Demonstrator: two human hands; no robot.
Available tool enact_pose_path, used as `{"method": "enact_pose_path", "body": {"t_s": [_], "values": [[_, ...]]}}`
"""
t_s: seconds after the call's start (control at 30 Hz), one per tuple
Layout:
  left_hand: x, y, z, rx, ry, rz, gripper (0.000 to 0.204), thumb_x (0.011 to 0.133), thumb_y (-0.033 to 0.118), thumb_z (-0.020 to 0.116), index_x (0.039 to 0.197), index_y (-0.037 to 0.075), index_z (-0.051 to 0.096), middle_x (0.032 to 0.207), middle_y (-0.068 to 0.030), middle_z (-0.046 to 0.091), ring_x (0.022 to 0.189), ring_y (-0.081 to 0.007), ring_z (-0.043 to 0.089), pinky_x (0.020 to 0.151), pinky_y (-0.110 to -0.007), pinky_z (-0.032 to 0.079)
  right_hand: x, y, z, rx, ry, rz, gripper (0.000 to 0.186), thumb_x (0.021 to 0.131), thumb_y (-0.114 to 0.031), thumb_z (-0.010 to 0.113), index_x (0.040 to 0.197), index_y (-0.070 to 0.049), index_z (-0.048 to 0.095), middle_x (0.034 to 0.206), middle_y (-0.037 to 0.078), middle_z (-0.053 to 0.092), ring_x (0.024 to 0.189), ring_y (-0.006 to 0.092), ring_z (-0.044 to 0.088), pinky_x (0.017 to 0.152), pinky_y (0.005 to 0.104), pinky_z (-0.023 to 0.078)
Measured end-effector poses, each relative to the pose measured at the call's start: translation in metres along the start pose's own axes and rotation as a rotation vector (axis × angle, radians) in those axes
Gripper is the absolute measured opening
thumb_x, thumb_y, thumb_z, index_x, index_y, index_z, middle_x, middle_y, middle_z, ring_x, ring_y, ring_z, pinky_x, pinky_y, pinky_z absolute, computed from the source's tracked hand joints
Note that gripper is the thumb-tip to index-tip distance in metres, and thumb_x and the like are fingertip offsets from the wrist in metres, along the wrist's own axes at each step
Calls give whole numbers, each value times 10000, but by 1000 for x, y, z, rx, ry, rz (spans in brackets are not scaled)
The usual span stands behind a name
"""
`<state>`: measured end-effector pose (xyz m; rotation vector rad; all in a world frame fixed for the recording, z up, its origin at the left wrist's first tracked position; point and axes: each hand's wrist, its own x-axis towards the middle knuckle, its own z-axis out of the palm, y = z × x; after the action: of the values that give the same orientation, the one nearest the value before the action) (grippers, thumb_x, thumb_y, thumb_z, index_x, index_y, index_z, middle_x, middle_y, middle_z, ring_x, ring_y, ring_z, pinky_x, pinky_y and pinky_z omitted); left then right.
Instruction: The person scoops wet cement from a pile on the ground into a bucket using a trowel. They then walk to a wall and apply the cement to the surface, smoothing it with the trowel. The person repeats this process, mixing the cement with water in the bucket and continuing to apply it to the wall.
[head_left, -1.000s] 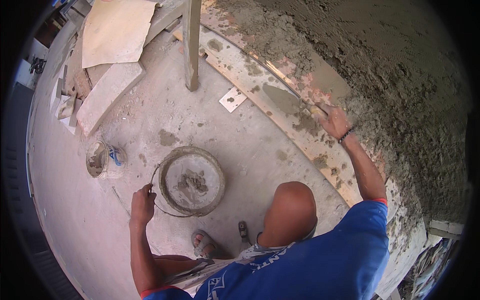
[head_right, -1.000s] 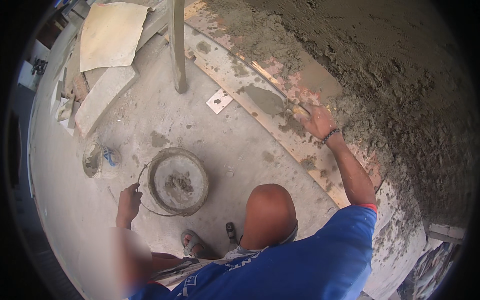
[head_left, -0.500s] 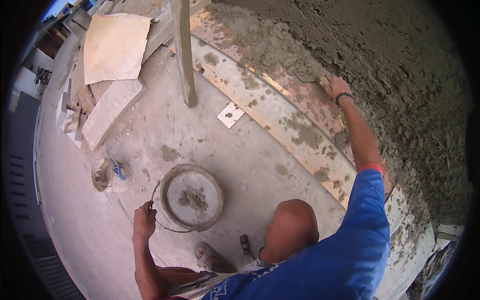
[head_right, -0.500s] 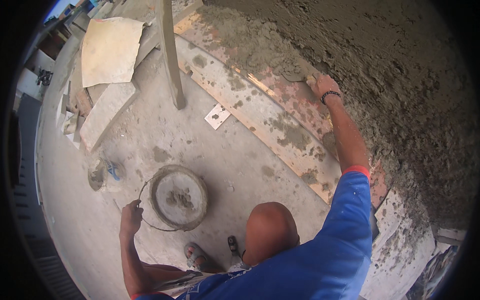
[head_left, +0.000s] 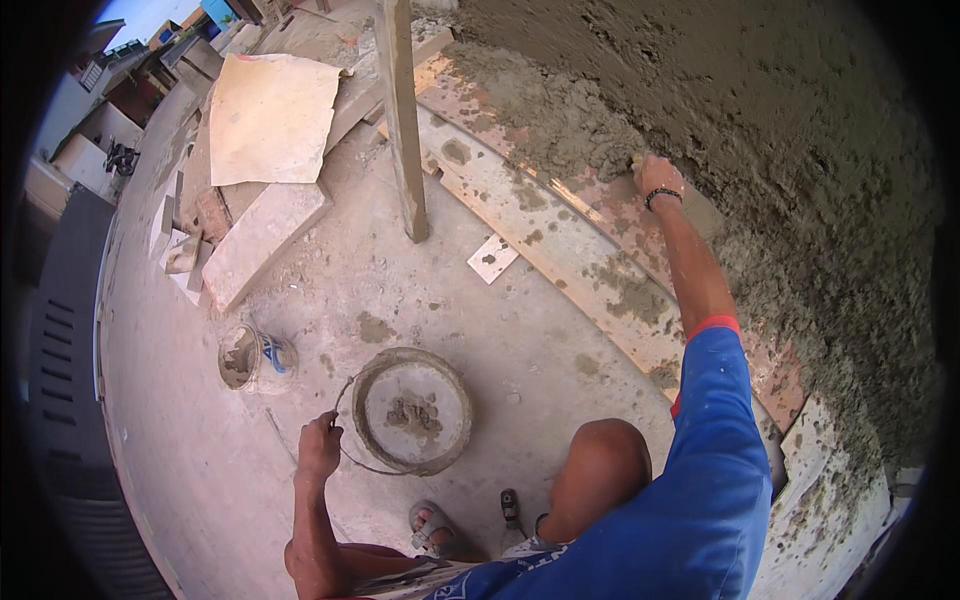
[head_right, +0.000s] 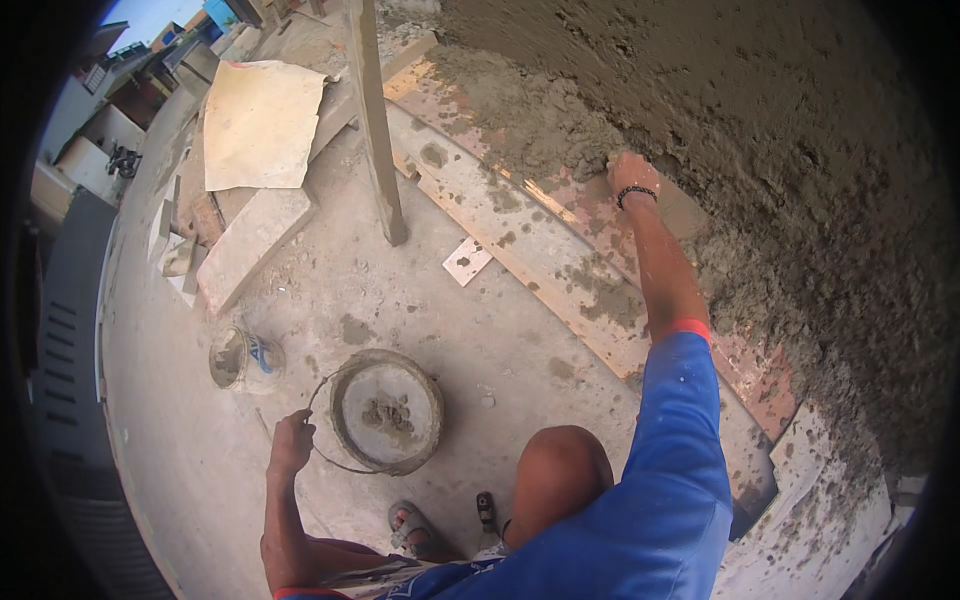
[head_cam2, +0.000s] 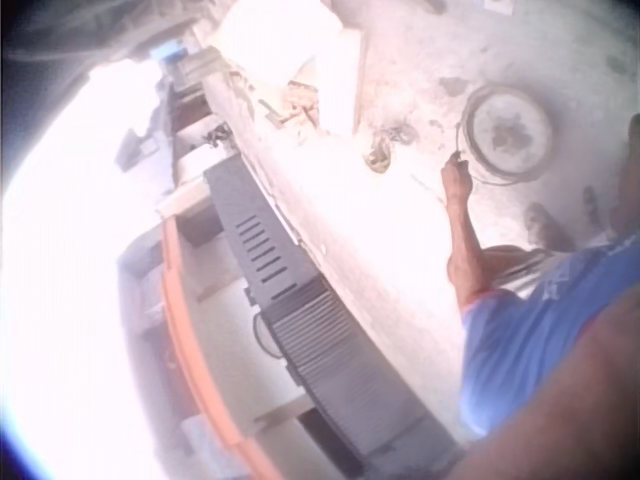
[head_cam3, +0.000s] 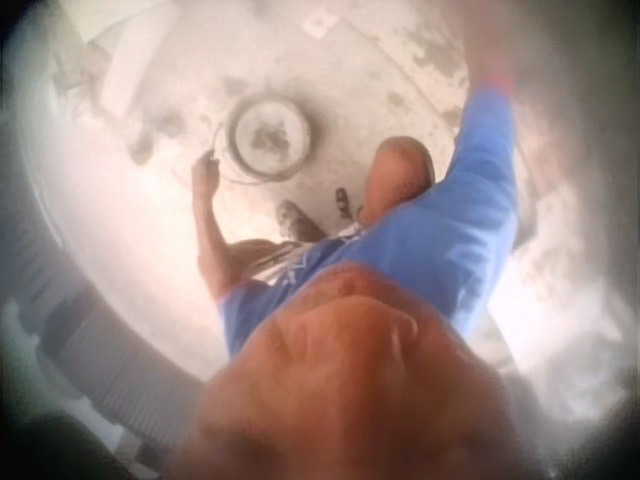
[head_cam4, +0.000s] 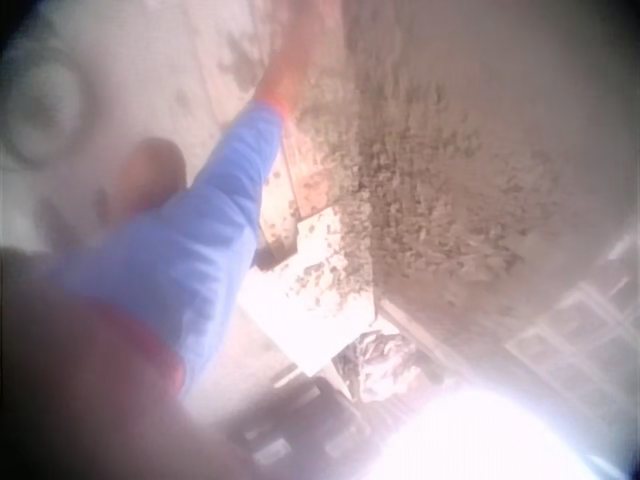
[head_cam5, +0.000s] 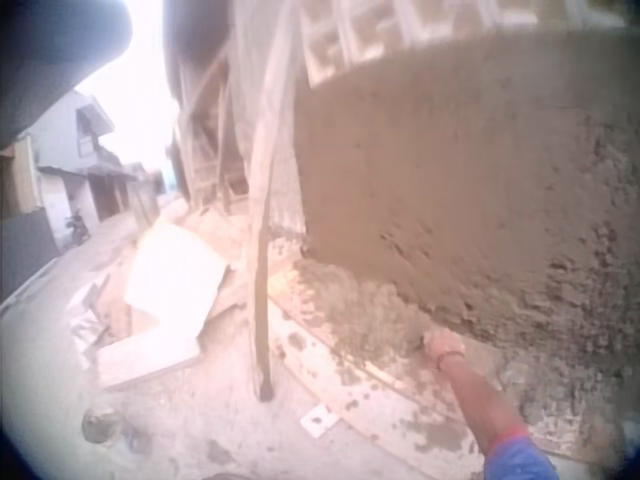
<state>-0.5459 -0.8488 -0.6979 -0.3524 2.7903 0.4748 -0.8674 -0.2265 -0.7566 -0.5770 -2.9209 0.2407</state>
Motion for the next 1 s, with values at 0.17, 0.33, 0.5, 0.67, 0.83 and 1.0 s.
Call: {"method": "enact_pose_path", "body": {"t_s": [0.17, 0.33, 0.5, 0.67, 0.83, 1.0], "values": [[0, -1, 5, -36, 4, -1, 314, 810, 73, 598, 1105, -30, 634, 902, -275, 646, 859, -420, 631, 757, -469, 492, -12, 9, -9, -47, 65, -75, 392, 916, -344, 559, 1020, 24, 646, 994, 232, 653, 903, 363, 656, 773, 456, 551], [-3, 12, -1, 12, 33, 80, 295, 813, 68, 598, 1086, -35, 635, 910, -275, 647, 871, -422, 631, 767, -474, 493, -29, 2, -48, -63, 91, -108, 470, 898, -397, 586, 1035, 50, 632, 958, 244, 652, 898, 373, 649, 767, 457, 541], [-2, -3, 2, -74, -3, 6, 295, 813, 74, 605, 1085, -37, 634, 928, -273, 649, 892, -423, 632, 788, -475, 496, -72, -16, -78, -134, 182, -364, 411, 905, -379, 575, 1054, -2, 639, 960, 261, 635, 836, 400, 648, 715, 476, 537], [-3, -13, 3, 15, 46, 145, 316, 840, 104, 588, 1118, -43, 616, 828, -257, 647, 785, -399, 638, 722, -443, 484, -156, -55, -91, -55, 79, -662, 421, 876, -346, 625, 1141, -19, 629, 930, 248, 654, 821, 388, 651, 712, 456, 523], [-2, -9, 2, 7, -23, 66, 308, 858, 108, 573, 1135, -21, 615, 962, -263, 645, 935, -416, 610, 813, -464, 474, -251, -120, -92, 424, -333, -939, 369, 820, -245, 705, 1120, -38, 646, 887, 220, 664, 779, 355, 652, 706, 397, 508], [-5, -5, 2, -32, -27, 55, 299, 864, 103, 561, 1130, -23, 614, 974, -264, 643, 955, -419, 602, 832, -467, 471, -304, -166, -20, 664, -703, -1164, 329, 863, -271, 667, 1046, 2, 657, 796, 200, 658, 656, 304, 648, 619, 371, 507]]}}
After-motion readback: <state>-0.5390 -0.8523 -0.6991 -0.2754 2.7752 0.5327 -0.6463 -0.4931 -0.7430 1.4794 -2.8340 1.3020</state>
